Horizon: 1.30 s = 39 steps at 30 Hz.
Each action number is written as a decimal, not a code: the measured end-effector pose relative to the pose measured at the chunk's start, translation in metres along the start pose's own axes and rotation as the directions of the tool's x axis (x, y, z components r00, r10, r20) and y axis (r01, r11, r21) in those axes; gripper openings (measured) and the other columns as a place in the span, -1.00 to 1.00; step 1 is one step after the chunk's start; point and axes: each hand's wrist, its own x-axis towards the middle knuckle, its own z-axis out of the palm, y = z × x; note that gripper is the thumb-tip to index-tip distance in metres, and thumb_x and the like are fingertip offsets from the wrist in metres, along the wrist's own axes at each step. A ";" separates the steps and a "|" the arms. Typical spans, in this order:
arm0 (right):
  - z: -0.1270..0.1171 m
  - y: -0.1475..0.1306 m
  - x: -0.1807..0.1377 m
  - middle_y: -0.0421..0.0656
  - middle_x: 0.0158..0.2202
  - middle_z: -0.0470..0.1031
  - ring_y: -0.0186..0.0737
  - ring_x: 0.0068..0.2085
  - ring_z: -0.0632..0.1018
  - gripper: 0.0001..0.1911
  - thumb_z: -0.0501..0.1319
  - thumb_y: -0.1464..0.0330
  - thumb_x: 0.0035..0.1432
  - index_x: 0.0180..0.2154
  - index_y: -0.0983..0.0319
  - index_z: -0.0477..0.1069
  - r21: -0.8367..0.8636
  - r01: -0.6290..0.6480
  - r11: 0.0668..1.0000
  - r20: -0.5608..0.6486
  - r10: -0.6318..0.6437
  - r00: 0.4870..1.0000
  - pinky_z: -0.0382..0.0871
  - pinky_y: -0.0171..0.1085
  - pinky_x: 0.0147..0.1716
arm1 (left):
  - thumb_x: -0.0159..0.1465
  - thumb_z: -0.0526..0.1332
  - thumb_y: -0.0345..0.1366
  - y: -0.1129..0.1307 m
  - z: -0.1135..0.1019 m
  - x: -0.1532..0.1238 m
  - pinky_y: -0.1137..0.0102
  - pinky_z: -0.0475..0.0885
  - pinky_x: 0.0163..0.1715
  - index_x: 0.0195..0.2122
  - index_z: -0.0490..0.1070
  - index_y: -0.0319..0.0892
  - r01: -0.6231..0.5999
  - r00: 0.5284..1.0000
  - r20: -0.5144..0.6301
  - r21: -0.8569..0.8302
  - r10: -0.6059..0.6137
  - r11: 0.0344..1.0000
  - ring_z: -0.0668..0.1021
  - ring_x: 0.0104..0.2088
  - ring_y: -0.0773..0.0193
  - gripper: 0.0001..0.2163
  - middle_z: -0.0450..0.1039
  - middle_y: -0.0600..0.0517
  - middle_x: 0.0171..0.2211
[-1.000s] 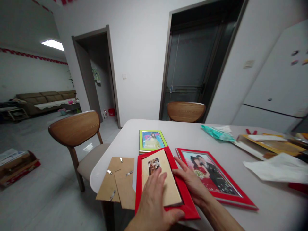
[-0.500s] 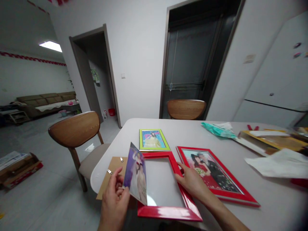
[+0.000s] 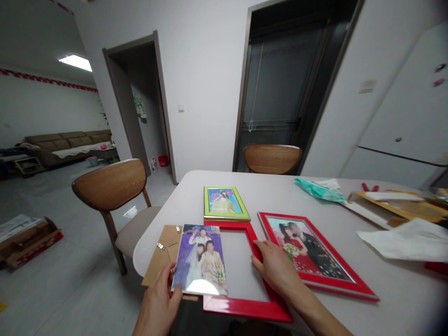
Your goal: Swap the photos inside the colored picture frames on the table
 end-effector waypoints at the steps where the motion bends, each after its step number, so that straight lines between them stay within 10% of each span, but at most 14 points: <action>1: -0.001 -0.003 -0.001 0.06 -0.21 0.39 -0.08 -0.18 0.39 -0.66 0.04 0.37 -0.04 -0.19 0.35 0.35 0.024 0.021 0.999 -0.036 -0.020 0.999 0.21 -0.21 -0.20 | 0.07 0.02 -0.26 0.003 -0.003 -0.001 0.34 0.35 -0.32 -0.10 0.25 -0.18 -0.011 1.000 0.003 0.084 0.011 0.996 0.47 -0.29 0.15 -0.66 0.40 -0.03 -0.30; 6: 0.007 -0.034 -0.001 0.00 -0.21 0.40 -0.22 -0.32 0.43 -0.53 0.03 0.35 -0.04 -0.03 0.35 0.23 0.468 0.024 0.883 0.011 -0.033 0.999 0.26 -0.26 -0.27 | 0.06 0.01 -0.34 0.014 0.002 -0.001 0.25 0.26 -0.09 -0.04 0.22 -0.22 -0.163 0.986 0.063 0.252 0.152 0.954 0.35 -0.05 0.14 -0.60 0.30 -0.10 -0.07; 11: 0.021 -0.077 0.006 -0.26 -0.55 0.38 -0.41 -0.60 0.34 -0.39 0.05 0.49 -0.18 0.02 0.34 0.11 0.902 -0.281 0.328 0.311 -0.041 0.950 0.20 -0.42 -0.60 | -0.07 0.06 -0.45 0.023 0.025 0.004 0.15 0.09 0.04 0.03 0.17 -0.22 -0.349 0.934 0.185 0.280 0.306 0.894 0.18 0.09 0.07 -0.45 0.13 -0.13 0.09; 16: -0.014 -0.101 0.005 -0.35 -0.62 0.28 -0.50 -0.62 0.26 -0.51 0.12 0.45 -0.14 -0.07 0.30 0.22 0.975 -0.220 -0.037 0.217 -0.068 0.974 0.16 -0.47 -0.60 | -0.12 -0.03 -0.59 0.039 0.032 0.012 0.12 0.05 0.06 0.05 0.13 -0.28 -0.456 0.890 0.072 0.180 0.450 0.872 0.12 0.12 0.11 -0.39 0.09 -0.14 0.11; 22: -0.032 -0.090 -0.003 -0.10 -0.23 0.39 -0.30 -0.31 0.43 -0.51 0.12 0.20 -0.04 -0.04 0.22 0.21 0.971 -0.234 0.042 0.232 0.040 0.972 0.31 -0.35 -0.42 | 0.19 -0.05 -0.37 0.078 0.032 0.005 0.27 0.19 0.02 0.03 0.16 -0.20 -0.365 0.921 -0.265 -0.334 0.285 0.869 0.28 0.04 0.22 -0.65 0.29 -0.07 -0.01; 26: -0.013 -0.071 -0.012 -0.09 -0.24 0.44 -0.29 -0.34 0.48 -0.33 0.12 0.23 -0.04 0.10 0.18 -0.07 0.888 -0.438 -0.136 0.454 0.115 0.884 0.34 -0.30 -0.40 | 0.20 -0.03 -0.24 0.095 0.050 -0.006 0.29 0.29 -0.06 -0.10 0.30 -0.28 -0.156 0.979 -0.199 -0.601 0.042 0.784 0.40 -0.06 0.16 -0.68 0.41 -0.12 -0.15; 29: -0.010 -0.058 -0.014 -0.13 -0.26 0.47 -0.27 -0.33 0.49 -0.33 0.11 0.33 -0.06 0.10 0.19 -0.07 0.920 -0.334 -0.205 0.364 0.136 0.921 0.35 -0.30 -0.37 | 0.14 0.03 -0.23 0.096 0.062 -0.008 0.30 0.27 -0.05 -0.09 0.28 -0.29 -0.064 0.990 -0.136 -0.670 -0.038 0.740 0.37 -0.04 0.13 -0.66 0.39 -0.14 -0.13; 34: -0.016 -0.024 -0.002 -0.17 -0.43 0.51 -0.27 -0.52 0.49 -0.42 0.04 0.41 -0.13 0.03 0.24 0.14 0.942 -0.305 0.141 0.267 0.234 0.935 0.33 -0.35 -0.57 | 0.10 0.01 -0.36 0.082 0.061 0.006 0.32 0.33 -0.10 0.03 0.09 -0.31 -0.017 1.000 -0.017 -0.785 0.006 0.619 0.40 -0.07 0.20 -0.57 0.31 -0.16 -0.05; 39: -0.001 0.003 0.011 -0.23 -0.56 0.47 -0.32 -0.61 0.44 -0.41 0.01 0.43 -0.15 0.03 0.29 0.15 0.844 -0.329 0.424 0.216 0.293 0.931 0.25 -0.40 -0.64 | 0.05 0.01 -0.46 0.059 0.058 0.008 0.26 0.24 -0.02 -0.09 0.28 -0.26 -0.141 0.985 0.026 -0.433 0.169 0.890 0.37 -0.05 0.20 -0.64 0.35 -0.11 -0.07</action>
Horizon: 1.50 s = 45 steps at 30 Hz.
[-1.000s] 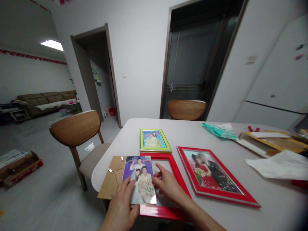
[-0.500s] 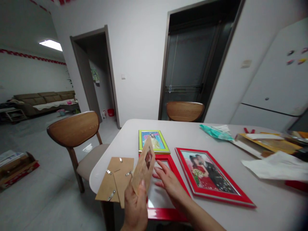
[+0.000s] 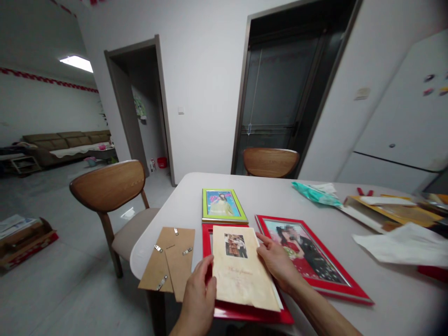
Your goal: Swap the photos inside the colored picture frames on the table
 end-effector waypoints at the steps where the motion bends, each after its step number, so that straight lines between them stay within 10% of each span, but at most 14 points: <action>1: 0.000 0.002 0.002 -0.23 -0.57 0.47 -0.33 -0.61 0.43 -0.41 0.01 0.43 -0.15 0.02 0.30 0.16 -0.060 0.014 0.998 -0.006 -0.015 1.000 0.23 -0.41 -0.64 | 0.04 0.02 -0.46 -0.004 -0.001 -0.002 0.24 0.23 -0.01 -0.09 0.29 -0.26 -0.036 0.999 0.011 0.093 0.035 0.995 0.37 -0.04 0.19 -0.64 0.34 -0.12 -0.06; 11: 0.014 -0.008 0.005 -0.12 -0.39 0.50 -0.28 -0.44 0.48 -0.52 -0.06 0.46 -0.08 -0.06 0.33 0.27 -0.409 0.128 0.903 -0.027 -0.153 0.988 0.26 -0.39 -0.50 | -0.01 0.11 -0.38 -0.008 0.002 -0.006 0.13 0.17 0.02 -0.04 0.25 -0.34 -0.217 0.961 0.254 0.464 0.106 0.859 0.22 0.07 0.05 -0.55 0.14 -0.23 0.07; 17: 0.019 -0.001 0.003 0.02 -0.23 0.44 -0.14 -0.22 0.42 -0.61 -0.06 0.42 0.03 -0.10 0.35 0.31 -0.751 0.333 0.570 0.117 -0.382 0.917 0.19 -0.26 -0.21 | 0.02 0.11 -0.35 0.010 0.000 -0.004 0.09 0.13 0.03 -0.06 0.29 -0.34 -0.188 0.944 0.330 0.558 -0.008 0.809 0.21 0.07 0.00 -0.59 0.19 -0.21 0.04; 28: 0.026 0.012 -0.004 0.03 0.03 0.20 -0.06 0.05 0.18 -0.59 -0.02 0.41 0.02 -0.04 0.29 0.24 -0.829 0.394 0.398 0.238 -0.388 0.891 0.04 -0.16 -0.03 | 0.04 0.08 -0.37 0.015 0.004 -0.007 0.11 0.09 0.05 -0.04 0.27 -0.32 -0.183 0.942 0.335 0.574 -0.024 0.798 0.17 0.09 0.04 -0.59 0.14 -0.19 0.07; 36: 0.039 -0.007 -0.028 0.00 0.01 0.23 -0.07 0.02 0.22 -0.63 0.00 0.35 0.04 -0.08 0.25 0.30 -0.753 0.481 0.449 0.293 -0.425 0.856 0.06 -0.13 -0.05 | -0.05 0.18 -0.32 -0.026 -0.077 -0.013 0.10 -0.01 0.07 0.08 0.08 -0.23 -0.079 0.978 0.189 0.713 -0.083 0.697 0.07 0.13 0.08 -0.39 -0.03 -0.15 0.15; 41: 0.097 -0.028 -0.064 -0.09 -0.18 0.38 -0.12 -0.14 0.33 -0.64 0.03 0.21 0.03 -0.12 0.18 0.28 -0.572 0.668 0.476 0.522 -0.417 0.744 0.10 -0.14 -0.13 | -0.08 0.19 -0.36 -0.056 -0.116 -0.005 0.19 0.03 0.08 0.05 0.11 -0.31 0.040 0.985 0.061 0.834 -0.163 0.550 0.10 0.13 0.10 -0.39 0.02 -0.19 0.13; 45: 0.141 -0.031 -0.074 -0.03 -0.22 0.34 -0.02 -0.17 0.30 -0.49 0.18 0.10 -0.20 -0.18 0.22 0.28 -0.605 0.660 0.445 0.523 -0.404 0.751 0.11 -0.06 -0.18 | -0.06 0.13 -0.46 -0.075 -0.118 -0.004 0.29 0.11 0.06 0.00 0.20 -0.29 -0.015 0.996 0.061 0.837 -0.066 0.547 0.20 0.09 0.16 -0.49 0.14 -0.15 0.08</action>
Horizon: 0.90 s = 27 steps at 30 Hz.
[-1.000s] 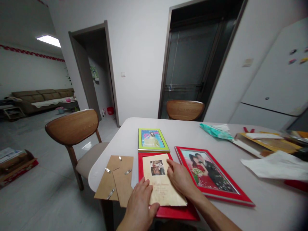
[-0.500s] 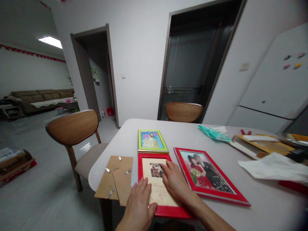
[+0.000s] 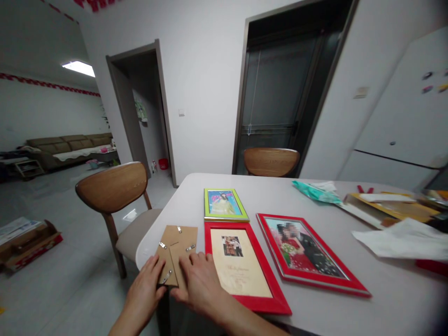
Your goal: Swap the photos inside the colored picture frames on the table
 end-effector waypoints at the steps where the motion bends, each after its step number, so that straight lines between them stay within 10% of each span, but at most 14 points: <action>1: 0.004 -0.004 0.003 -0.03 -0.20 0.32 -0.01 -0.17 0.29 -0.49 0.21 0.14 -0.23 -0.19 0.22 0.28 0.004 -0.011 1.000 -0.016 0.011 1.000 0.11 -0.06 -0.19 | -0.05 0.12 -0.47 -0.003 0.003 0.000 0.29 0.14 0.05 -0.03 0.23 -0.27 -0.011 0.999 -0.038 -0.010 0.011 1.000 0.23 0.07 0.17 -0.52 0.18 -0.14 0.06; 7: -0.008 0.009 -0.004 -0.08 -0.19 0.27 -0.14 -0.17 0.30 -0.52 0.14 0.40 -0.19 -0.12 0.18 0.25 0.260 -0.029 0.965 -0.101 0.057 0.993 0.19 -0.18 -0.19 | -0.03 0.18 -0.39 0.006 -0.006 -0.004 0.25 0.30 -0.06 -0.14 0.34 -0.13 -0.140 0.962 -0.256 -0.172 0.093 0.975 0.39 -0.05 0.13 -0.63 0.34 -0.06 -0.05; 15: -0.070 0.065 -0.059 -0.08 -0.10 0.25 -0.16 -0.05 0.28 -0.54 0.06 0.49 -0.18 -0.13 0.18 0.28 0.346 -0.016 0.938 -0.138 0.067 0.988 0.17 -0.11 -0.06 | -0.08 0.29 -0.41 0.096 -0.019 -0.008 0.15 0.28 -0.05 -0.08 0.30 -0.22 -0.355 0.919 -0.262 -0.224 0.295 0.908 0.29 0.02 0.05 -0.53 0.24 -0.21 0.01; 27: -0.065 0.121 -0.111 0.00 -0.06 0.27 -0.07 -0.01 0.28 -0.63 0.07 0.35 -0.11 -0.19 0.22 0.37 0.100 -0.243 0.965 -0.111 0.253 0.961 0.18 -0.04 -0.05 | -0.02 0.25 -0.26 0.160 -0.009 0.009 0.14 0.10 0.06 -0.02 0.23 -0.29 -0.337 0.902 0.154 -0.337 0.404 0.879 0.16 0.09 0.04 -0.48 0.09 -0.22 0.09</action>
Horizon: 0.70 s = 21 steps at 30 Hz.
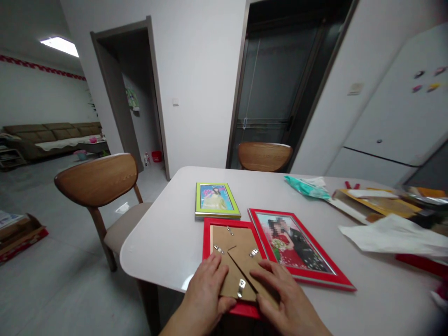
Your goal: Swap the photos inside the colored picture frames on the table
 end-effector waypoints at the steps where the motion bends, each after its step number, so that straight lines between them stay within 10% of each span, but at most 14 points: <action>1: 0.005 0.002 0.000 0.00 -0.05 0.26 -0.07 -0.01 0.28 -0.63 0.07 0.35 -0.11 -0.18 0.22 0.37 -0.015 0.010 1.000 -0.009 -0.010 1.000 0.18 -0.04 -0.06 | 0.00 0.24 -0.24 -0.001 -0.001 0.000 0.14 0.09 0.06 -0.02 0.24 -0.28 0.003 1.000 0.005 0.000 -0.003 1.000 0.17 0.09 0.05 -0.50 0.10 -0.21 0.09; 21: 0.031 -0.036 0.020 -0.07 0.02 0.21 -0.02 0.06 0.15 -0.63 0.07 0.30 -0.01 -0.09 0.12 0.28 -0.153 0.296 0.943 0.035 -0.294 0.955 0.02 0.00 -0.03 | -0.15 0.33 -0.23 -0.037 -0.007 -0.025 0.05 0.06 0.02 -0.35 0.35 -0.18 0.010 0.996 -0.091 -0.080 -0.018 0.997 0.23 0.06 0.06 -0.67 0.21 -0.18 0.04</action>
